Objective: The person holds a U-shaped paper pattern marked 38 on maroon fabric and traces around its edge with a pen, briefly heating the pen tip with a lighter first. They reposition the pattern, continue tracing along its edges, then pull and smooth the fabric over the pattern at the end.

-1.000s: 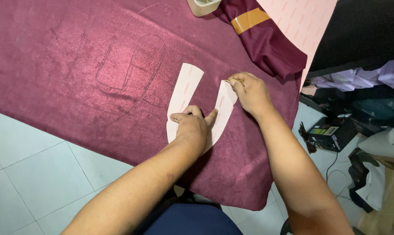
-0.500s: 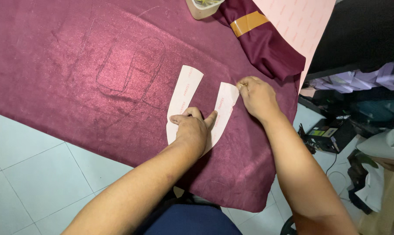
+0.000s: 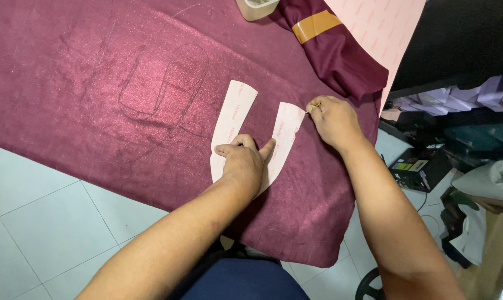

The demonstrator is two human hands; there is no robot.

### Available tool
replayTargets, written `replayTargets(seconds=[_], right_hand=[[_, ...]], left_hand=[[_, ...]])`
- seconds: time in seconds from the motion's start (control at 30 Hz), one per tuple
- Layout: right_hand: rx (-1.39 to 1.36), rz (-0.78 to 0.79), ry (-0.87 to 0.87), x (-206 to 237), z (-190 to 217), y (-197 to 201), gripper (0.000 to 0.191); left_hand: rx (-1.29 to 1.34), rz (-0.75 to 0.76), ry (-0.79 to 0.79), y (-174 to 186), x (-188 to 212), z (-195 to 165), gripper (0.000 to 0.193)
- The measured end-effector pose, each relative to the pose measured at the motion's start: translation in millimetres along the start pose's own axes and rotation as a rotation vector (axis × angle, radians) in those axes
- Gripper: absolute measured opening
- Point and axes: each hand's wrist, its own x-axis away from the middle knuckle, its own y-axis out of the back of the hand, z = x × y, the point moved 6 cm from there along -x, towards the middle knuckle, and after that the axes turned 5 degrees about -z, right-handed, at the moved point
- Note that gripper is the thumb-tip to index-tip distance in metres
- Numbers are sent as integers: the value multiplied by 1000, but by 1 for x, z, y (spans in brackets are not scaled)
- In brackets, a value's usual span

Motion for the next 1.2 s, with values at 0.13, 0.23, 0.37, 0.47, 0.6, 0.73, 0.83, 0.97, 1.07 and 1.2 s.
replayTargets(seconds=[0.13, 0.23, 0.37, 0.47, 0.6, 0.73, 0.83, 0.97, 1.07, 1.2], right_hand=[[-22, -16, -24, 3, 8, 5, 21], [-26, 57, -82, 11, 13, 5, 22], [-107, 131, -212, 10, 8, 2, 23], [-87, -31, -94, 7, 13, 10, 22], [-143, 73, -109, 21, 17, 0, 21], [-159, 68, -181, 28, 18, 0, 21], [-146, -11, -97, 30, 25, 5, 22], [-199, 73, -165, 38, 26, 0, 22], [-213, 11, -112, 39, 30, 4, 21], [-204, 62, -170, 39, 28, 0, 21]], left_hand=[[27, -20, 24, -1, -3, 0, 74], [-29, 31, -2, -5, -4, -1, 90], [13, -1, 58, 1, -3, 1, 89], [-43, 48, -27, 2, 1, -1, 63], [-35, 54, -34, 7, 4, -1, 58], [30, 16, 7, 8, 3, 0, 66], [3, 46, -10, 5, 1, -1, 62], [34, 15, 2, 6, 1, -2, 60], [27, 30, 4, 8, 3, -1, 61], [-9, 83, -29, 7, 5, -1, 64]])
